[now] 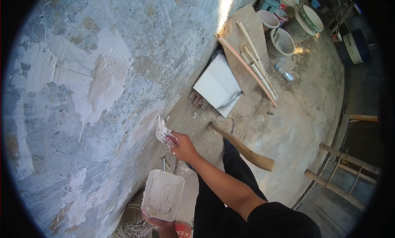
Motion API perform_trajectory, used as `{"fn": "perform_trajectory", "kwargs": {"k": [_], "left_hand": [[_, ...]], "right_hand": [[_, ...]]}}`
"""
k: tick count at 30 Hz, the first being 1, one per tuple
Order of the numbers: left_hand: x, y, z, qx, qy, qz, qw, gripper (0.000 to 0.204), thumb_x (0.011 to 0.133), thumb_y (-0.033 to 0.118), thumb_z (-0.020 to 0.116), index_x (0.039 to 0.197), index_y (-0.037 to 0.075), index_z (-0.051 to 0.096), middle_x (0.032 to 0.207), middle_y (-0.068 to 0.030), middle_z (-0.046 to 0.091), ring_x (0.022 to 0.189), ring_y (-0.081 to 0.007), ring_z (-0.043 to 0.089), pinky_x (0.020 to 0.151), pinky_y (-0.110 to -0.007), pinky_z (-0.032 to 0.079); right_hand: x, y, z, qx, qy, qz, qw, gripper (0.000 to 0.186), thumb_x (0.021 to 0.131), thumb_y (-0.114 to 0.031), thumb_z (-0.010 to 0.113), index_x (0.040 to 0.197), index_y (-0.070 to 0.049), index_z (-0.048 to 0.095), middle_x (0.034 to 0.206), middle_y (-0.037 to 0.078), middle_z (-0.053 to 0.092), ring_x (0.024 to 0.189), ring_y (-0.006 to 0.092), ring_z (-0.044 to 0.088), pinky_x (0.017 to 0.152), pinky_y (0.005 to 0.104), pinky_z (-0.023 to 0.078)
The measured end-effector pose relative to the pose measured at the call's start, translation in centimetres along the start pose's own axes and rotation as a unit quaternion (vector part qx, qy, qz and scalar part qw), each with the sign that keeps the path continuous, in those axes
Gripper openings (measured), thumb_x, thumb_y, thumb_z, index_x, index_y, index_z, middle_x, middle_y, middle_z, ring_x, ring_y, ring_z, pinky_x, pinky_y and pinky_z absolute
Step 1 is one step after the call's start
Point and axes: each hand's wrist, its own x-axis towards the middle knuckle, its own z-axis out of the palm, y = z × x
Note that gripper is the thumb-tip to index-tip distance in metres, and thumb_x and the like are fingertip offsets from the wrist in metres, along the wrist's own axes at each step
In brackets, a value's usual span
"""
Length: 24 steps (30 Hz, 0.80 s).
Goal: Patching a damaged area of a wall using white filler/spackle and a putty knife.
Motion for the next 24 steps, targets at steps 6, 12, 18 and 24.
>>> {"fn": "perform_trajectory", "kwargs": {"k": [6,12,18,24], "left_hand": [[0.1,0.3,-0.7,0.028,-0.001,0.009,1.000,0.072,0.089,0.058,0.038,0.143,0.010,0.039,0.145,-0.0119,0.043,0.131,-0.0373,0.042,0.107,-0.056,0.034],[1.1,-1.1,-2.3,0.046,0.016,-0.006,0.999,0.075,0.088,0.060,0.040,0.144,0.010,0.039,0.146,-0.0124,0.042,0.131,-0.0384,0.041,0.106,-0.058,0.034],[1.3,-2.0,-4.2,0.080,-0.019,0.008,0.997,0.074,0.088,0.061,0.038,0.143,0.011,0.041,0.146,-0.0116,0.042,0.131,-0.0384,0.041,0.106,-0.059,0.035],[0.9,-2.1,-4.5,0.084,-0.011,0.008,0.996,0.072,0.089,0.061,0.037,0.142,0.012,0.042,0.146,-0.0111,0.042,0.131,-0.0385,0.041,0.106,-0.059,0.035]], "right_hand": [[0.3,2.1,-2.2,0.309,0.010,0.180,0.934,0.015,0.090,-0.013,0.067,0.096,0.000,0.069,0.079,0.002,0.068,0.067,0.0060,0.058,0.058,0.0244,0.046],[6.5,4.4,-1.0,0.322,0.123,0.074,0.936,0.012,0.087,-0.010,0.068,0.090,0.002,0.069,0.073,0.001,0.066,0.061,0.0066,0.053,0.055,0.0251,0.044],[10.0,9.3,-3.1,0.072,0.208,0.092,0.971,0.012,0.083,-0.010,0.069,0.089,0.000,0.069,0.066,0.009,0.063,0.061,0.0110,0.058,0.058,0.0307,0.046],[7.2,12.7,-6.3,0.127,0.261,0.196,0.936,0.012,0.085,-0.009,0.069,0.091,0.000,0.067,0.071,0.005,0.065,0.064,0.0121,0.061,0.058,0.0290,0.047]]}}
